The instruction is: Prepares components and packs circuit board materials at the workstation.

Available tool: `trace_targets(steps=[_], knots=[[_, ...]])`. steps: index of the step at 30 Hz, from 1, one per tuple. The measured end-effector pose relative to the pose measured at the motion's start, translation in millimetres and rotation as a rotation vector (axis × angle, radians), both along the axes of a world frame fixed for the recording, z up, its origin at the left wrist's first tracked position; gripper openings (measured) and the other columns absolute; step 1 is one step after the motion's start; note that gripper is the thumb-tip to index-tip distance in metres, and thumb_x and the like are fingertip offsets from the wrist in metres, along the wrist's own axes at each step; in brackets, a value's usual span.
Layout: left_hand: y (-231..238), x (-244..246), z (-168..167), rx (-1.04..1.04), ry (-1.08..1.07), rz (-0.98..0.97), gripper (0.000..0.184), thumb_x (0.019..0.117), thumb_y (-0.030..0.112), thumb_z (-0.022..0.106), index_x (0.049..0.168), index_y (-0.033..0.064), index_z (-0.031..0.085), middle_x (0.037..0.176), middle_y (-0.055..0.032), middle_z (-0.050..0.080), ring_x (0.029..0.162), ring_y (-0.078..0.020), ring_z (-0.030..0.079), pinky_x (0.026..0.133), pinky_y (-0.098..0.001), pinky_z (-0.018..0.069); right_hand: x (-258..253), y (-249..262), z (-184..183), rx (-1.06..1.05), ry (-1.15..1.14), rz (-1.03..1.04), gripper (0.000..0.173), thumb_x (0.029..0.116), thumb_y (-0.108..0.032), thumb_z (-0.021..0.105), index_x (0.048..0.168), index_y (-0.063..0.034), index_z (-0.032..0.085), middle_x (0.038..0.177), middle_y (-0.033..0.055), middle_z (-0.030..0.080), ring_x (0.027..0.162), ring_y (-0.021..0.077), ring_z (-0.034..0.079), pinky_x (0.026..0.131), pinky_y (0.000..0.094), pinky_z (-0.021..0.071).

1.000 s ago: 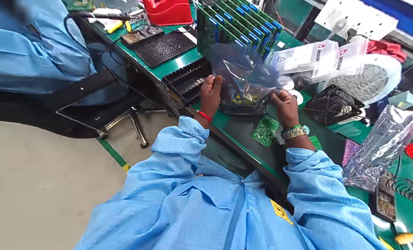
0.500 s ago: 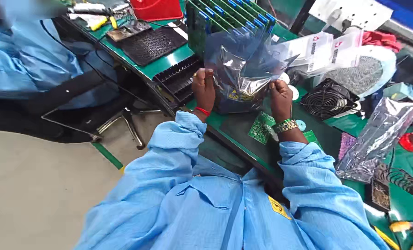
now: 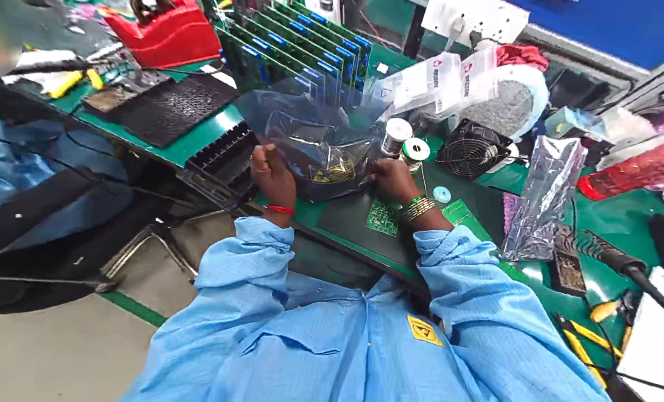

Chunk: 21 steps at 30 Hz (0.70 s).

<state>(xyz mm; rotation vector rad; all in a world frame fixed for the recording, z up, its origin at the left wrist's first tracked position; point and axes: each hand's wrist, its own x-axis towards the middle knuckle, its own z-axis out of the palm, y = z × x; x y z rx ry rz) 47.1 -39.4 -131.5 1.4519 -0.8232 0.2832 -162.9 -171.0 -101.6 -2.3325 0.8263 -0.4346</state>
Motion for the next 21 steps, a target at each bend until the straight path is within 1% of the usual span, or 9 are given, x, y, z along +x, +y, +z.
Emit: trace_targets(steps=[1,2,6,10,12,14,18,20,21], knots=[[1.7,-2.1,3.5,0.046,0.026,0.004,0.042,0.1103,0.016,0.037,0.108,-0.0208,0.058,0.098,-0.0223,0.063,0.097,-0.0135,0.061,0.095,-0.0299,0.0493,0.4,1.7,-0.4,-0.033,-0.001,-0.014,0.016,0.0951,-0.004,0.063,0.102,0.0058,0.074,0.108,0.0235,0.072,0.105,0.0379,0.069,0.096,0.0578,0.0508],[2.0,-3.6,5.7,0.076,0.034,0.025,0.044,0.1107,0.018,0.036,0.110,-0.0209,0.057,0.100,-0.0243,0.063,0.099,-0.0157,0.061,0.096,-0.0310,0.0485,1.0,3.3,-0.1,-0.045,0.004,-0.027,0.017,0.0959,-0.005,0.062,0.100,0.0059,0.074,0.107,0.0236,0.072,0.104,0.0382,0.069,0.094,0.0584,0.0511],[-2.4,-8.3,9.4,0.084,0.082,0.126,0.047,0.1116,0.020,0.034,0.118,-0.0204,0.058,0.108,-0.0291,0.064,0.108,-0.0223,0.061,0.103,-0.0334,0.0457,4.8,-1.7,-5.8,0.034,-0.006,-0.121,0.020,0.0988,-0.011,0.060,0.102,0.0016,0.075,0.104,0.0191,0.073,0.102,0.0334,0.069,0.093,0.0568,0.0500],[-6.4,-4.3,2.6,0.031,0.042,0.137,0.045,0.1106,0.017,0.036,0.114,-0.0206,0.059,0.104,-0.0289,0.065,0.105,-0.0230,0.063,0.099,-0.0349,0.0481,5.8,-2.5,-6.2,0.113,0.024,-0.179,0.021,0.1008,-0.012,0.058,0.106,0.0004,0.075,0.106,0.0187,0.073,0.104,0.0317,0.068,0.095,0.0550,0.0492],[-4.6,-0.4,-0.5,0.002,0.047,0.081,0.044,0.1107,0.018,0.036,0.111,-0.0186,0.060,0.101,-0.0237,0.065,0.102,-0.0179,0.063,0.098,-0.0331,0.0490,4.0,0.5,0.9,0.084,0.061,-0.182,0.024,0.1023,-0.011,0.054,0.112,-0.0004,0.073,0.109,0.0199,0.072,0.106,0.0349,0.068,0.096,0.0580,0.0494],[-0.9,-0.3,-0.7,-0.051,0.060,0.012,0.039,0.1106,0.018,0.037,0.105,-0.0136,0.060,0.096,-0.0113,0.062,0.096,-0.0056,0.060,0.094,-0.0258,0.0488,-1.2,-0.4,11.5,0.075,-0.009,-0.217,0.028,0.1045,-0.014,0.052,0.119,-0.0013,0.072,0.111,0.0178,0.073,0.105,0.0317,0.069,0.095,0.0553,0.0512],[19.0,-2.7,-4.2,-0.047,0.159,-0.197,0.034,0.1106,0.019,0.038,0.117,-0.0106,0.054,0.107,-0.0051,0.060,0.102,-0.0010,0.058,0.098,-0.0248,0.0479,-24.8,-26.3,49.5,-0.029,-0.401,-0.383,0.040,0.0969,-0.018,0.063,0.130,0.0046,0.061,0.120,0.0210,0.068,0.102,0.0244,0.069,0.090,0.0420,0.0567],[27.3,-5.0,-11.4,-0.027,0.249,-0.262,0.034,0.1097,0.021,0.039,0.125,-0.0073,0.050,0.112,-0.0013,0.059,0.106,0.0002,0.057,0.100,-0.0253,0.0474,-43.3,-53.9,71.5,-0.158,-0.501,-0.535,0.054,0.0915,-0.019,0.068,0.138,0.0043,0.055,0.136,0.0258,0.058,0.118,0.0269,0.061,0.097,0.0378,0.0523],[29.8,-6.6,-15.4,-0.014,0.285,-0.268,0.035,0.1089,0.021,0.040,0.127,-0.0073,0.049,0.111,-0.0007,0.059,0.104,0.0012,0.057,0.098,-0.0241,0.0475,-52.3,-70.3,79.9,-0.218,-0.503,-0.631,0.062,0.0880,-0.019,0.071,0.143,0.0042,0.053,0.141,0.0301,0.052,0.127,0.0344,0.054,0.104,0.0414,0.0471]])
